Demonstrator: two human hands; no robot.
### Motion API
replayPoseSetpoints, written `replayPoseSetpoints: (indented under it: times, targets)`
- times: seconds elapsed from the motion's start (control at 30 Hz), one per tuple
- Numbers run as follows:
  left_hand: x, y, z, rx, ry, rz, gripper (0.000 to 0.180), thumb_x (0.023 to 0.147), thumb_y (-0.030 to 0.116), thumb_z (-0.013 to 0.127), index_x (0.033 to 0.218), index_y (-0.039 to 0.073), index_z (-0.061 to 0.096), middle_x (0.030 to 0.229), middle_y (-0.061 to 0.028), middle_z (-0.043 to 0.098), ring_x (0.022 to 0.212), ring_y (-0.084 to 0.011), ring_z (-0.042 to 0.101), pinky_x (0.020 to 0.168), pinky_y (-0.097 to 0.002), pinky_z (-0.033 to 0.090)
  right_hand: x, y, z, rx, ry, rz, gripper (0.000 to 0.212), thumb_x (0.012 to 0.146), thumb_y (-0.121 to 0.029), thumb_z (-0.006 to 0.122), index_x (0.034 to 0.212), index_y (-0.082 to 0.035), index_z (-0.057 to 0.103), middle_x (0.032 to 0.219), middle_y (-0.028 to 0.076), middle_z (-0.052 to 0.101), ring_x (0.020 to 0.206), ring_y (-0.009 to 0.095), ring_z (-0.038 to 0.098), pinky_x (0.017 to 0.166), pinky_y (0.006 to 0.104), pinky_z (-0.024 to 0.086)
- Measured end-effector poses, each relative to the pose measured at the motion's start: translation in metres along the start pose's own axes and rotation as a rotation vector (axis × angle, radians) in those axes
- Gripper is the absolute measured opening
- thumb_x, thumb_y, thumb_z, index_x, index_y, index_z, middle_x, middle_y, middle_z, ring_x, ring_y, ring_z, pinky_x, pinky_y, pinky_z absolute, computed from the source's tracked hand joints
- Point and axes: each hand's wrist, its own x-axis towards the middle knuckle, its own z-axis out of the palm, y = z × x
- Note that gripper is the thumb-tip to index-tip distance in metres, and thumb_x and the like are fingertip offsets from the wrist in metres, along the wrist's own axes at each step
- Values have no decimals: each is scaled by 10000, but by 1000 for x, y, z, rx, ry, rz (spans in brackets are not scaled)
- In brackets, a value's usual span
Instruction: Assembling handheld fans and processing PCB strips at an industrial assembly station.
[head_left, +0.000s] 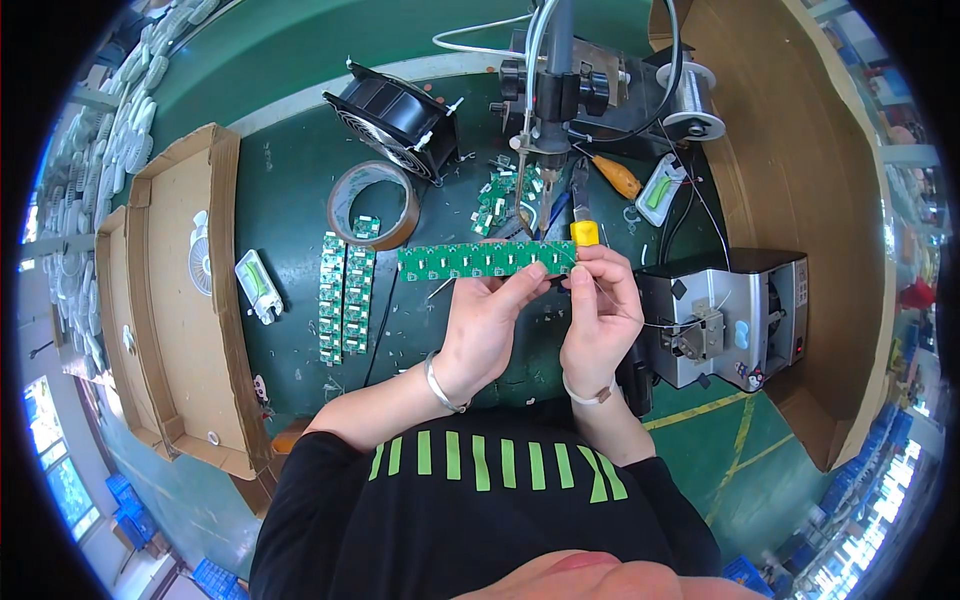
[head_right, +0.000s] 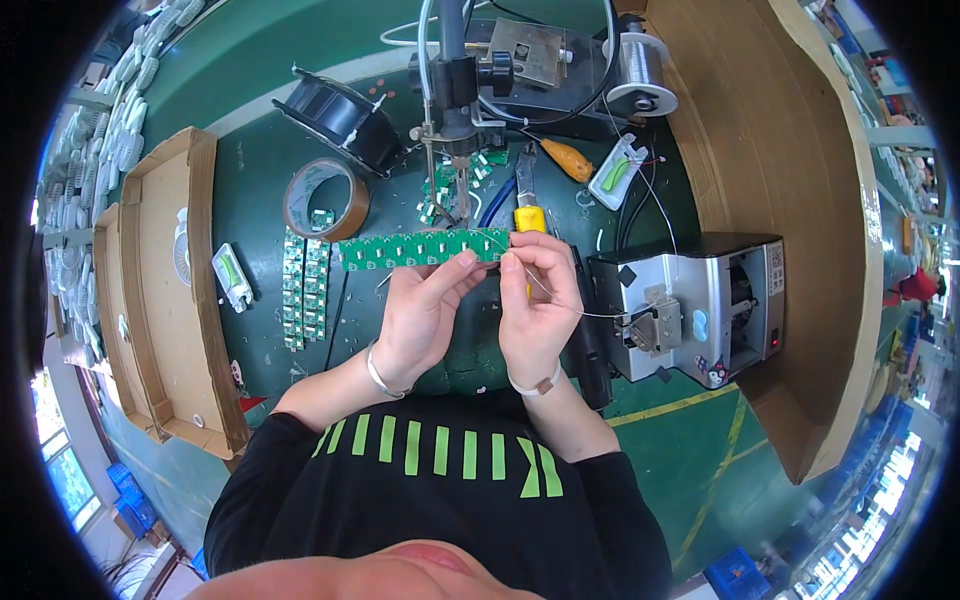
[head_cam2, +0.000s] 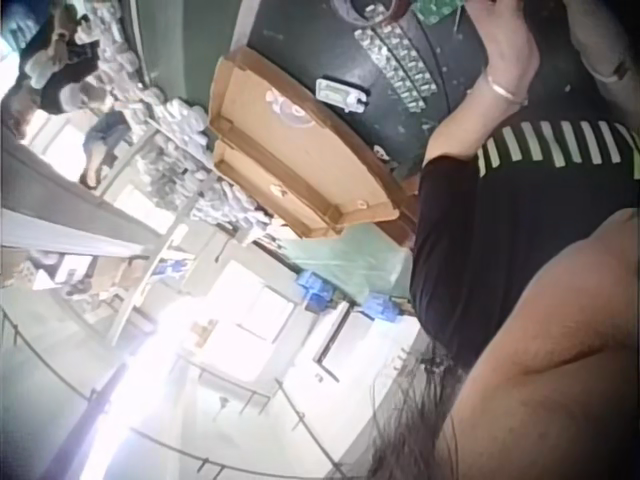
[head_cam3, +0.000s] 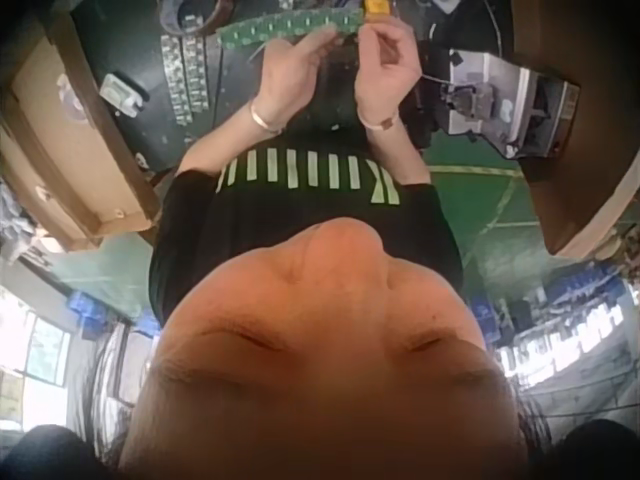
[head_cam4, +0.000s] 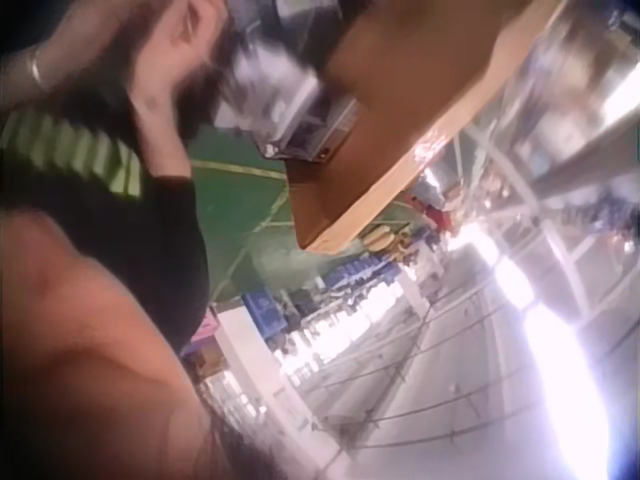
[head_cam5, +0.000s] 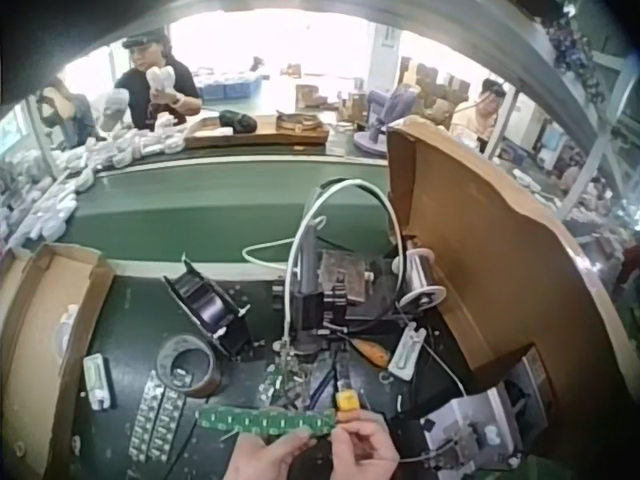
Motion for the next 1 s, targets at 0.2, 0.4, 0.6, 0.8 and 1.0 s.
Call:
replayPoseSetpoints:
  times: [0.2, 0.4, 0.6, 0.8, 1.0]
  targets:
    - [-1, 2, 1, -7, 4, 8, 159, 906, 67, 639, 1049, 2, 614, 1010, -104, 679, 935, -172, 645, 855, -314, 499, -1, -2, 1, 22, 7, 3, 79, 895, 50, 594, 967, 18, 594, 1109, 93, 565, 948, 107, 573, 808, 226, 484]
    - [-2, 6, 0, -15, 0, 7, 209, 909, 65, 642, 1097, 14, 567, 1028, -104, 670, 953, -171, 637, 863, -314, 494, -1, -1, 3, 36, 5, -6, 82, 903, 43, 588, 980, 15, 592, 1118, 89, 561, 941, 101, 570, 812, 220, 477]
    - [-2, 7, 1, -17, -25, 28, 302, 905, 49, 644, 1158, 41, 478, 1041, -91, 653, 970, -176, 635, 867, -316, 490, -1, -5, 4, 45, 5, -24, 72, 913, 41, 576, 981, 16, 585, 1124, 95, 558, 953, 108, 572, 835, 237, 477]
    - [-1, 7, -1, 17, -43, 52, 312, 900, 50, 654, 1156, 43, 474, 1026, -84, 651, 973, -170, 633, 864, -312, 491, 0, -3, 3, 59, 6, -53, 69, 914, 43, 572, 977, 18, 582, 1127, 104, 558, 957, 117, 575, 856, 253, 477]
    - [-4, 10, 2, 19, -37, 54, 324, 894, 47, 660, 1156, 43, 471, 1023, -81, 651, 966, -164, 631, 858, -310, 493, -1, -4, 2, 45, -2, -72, 69, 911, 44, 573, 976, 19, 580, 1126, 103, 555, 949, 112, 572, 847, 251, 476]
